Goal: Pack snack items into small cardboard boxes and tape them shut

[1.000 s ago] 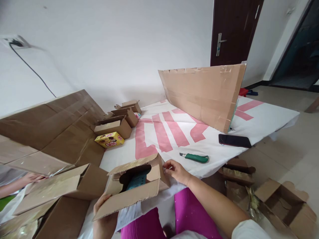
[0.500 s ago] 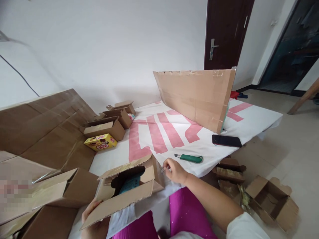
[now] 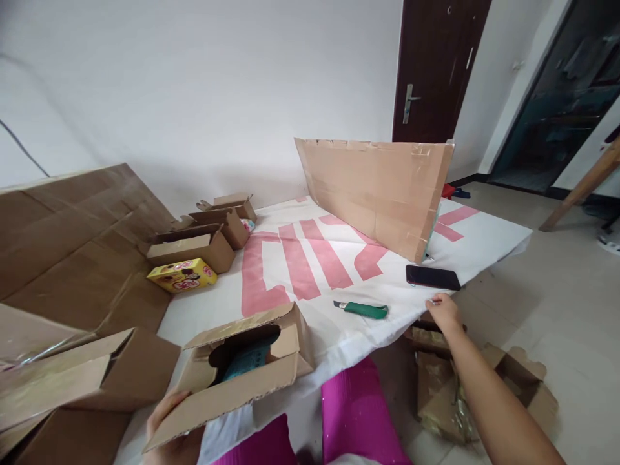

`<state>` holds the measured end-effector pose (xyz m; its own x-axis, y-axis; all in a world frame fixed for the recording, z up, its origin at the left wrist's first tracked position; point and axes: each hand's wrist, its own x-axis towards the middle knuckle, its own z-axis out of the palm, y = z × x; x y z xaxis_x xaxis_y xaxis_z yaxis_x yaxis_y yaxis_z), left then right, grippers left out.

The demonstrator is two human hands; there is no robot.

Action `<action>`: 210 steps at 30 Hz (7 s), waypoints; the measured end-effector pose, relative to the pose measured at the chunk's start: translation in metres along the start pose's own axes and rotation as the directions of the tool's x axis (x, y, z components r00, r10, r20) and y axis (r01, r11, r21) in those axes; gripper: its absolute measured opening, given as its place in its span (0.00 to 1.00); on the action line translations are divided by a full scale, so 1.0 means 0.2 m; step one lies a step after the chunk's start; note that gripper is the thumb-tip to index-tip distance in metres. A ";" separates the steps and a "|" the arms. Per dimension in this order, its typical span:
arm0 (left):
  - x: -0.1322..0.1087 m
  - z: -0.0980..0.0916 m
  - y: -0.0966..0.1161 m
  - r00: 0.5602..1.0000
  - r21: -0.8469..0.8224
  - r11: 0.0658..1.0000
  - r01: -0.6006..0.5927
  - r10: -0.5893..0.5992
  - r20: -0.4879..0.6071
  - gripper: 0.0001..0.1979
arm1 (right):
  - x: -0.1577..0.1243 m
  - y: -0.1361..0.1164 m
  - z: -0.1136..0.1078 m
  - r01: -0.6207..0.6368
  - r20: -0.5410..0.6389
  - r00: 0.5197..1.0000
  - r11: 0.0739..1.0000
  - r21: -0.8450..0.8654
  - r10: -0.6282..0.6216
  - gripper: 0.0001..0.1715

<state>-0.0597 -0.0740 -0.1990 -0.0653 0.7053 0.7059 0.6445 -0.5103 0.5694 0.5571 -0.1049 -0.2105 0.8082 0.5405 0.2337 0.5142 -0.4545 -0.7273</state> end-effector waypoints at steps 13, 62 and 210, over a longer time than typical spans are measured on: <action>-0.17 0.00 0.24 0.994 -0.070 0.993 0.100 -0.095 0.059 0.18 | -0.21 -0.47 0.13 0.713 -0.070 0.699 0.701 0.008 -0.711 0.09; 0.57 0.00 0.46 0.764 0.076 0.986 0.148 -0.163 0.624 0.16 | -0.69 -1.41 0.32 0.653 0.351 -0.091 0.211 0.728 -0.932 0.08; 0.68 0.06 0.41 0.811 0.199 0.955 0.222 -0.294 0.506 0.13 | -0.43 -1.21 0.21 0.691 0.169 0.503 0.511 0.510 -0.848 0.23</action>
<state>-0.0068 -0.0138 -0.0619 0.1437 0.9708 0.1919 0.7521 -0.2332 0.6165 0.3501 -0.0119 -0.0815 -0.0783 0.7766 0.6251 0.6754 0.5025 -0.5398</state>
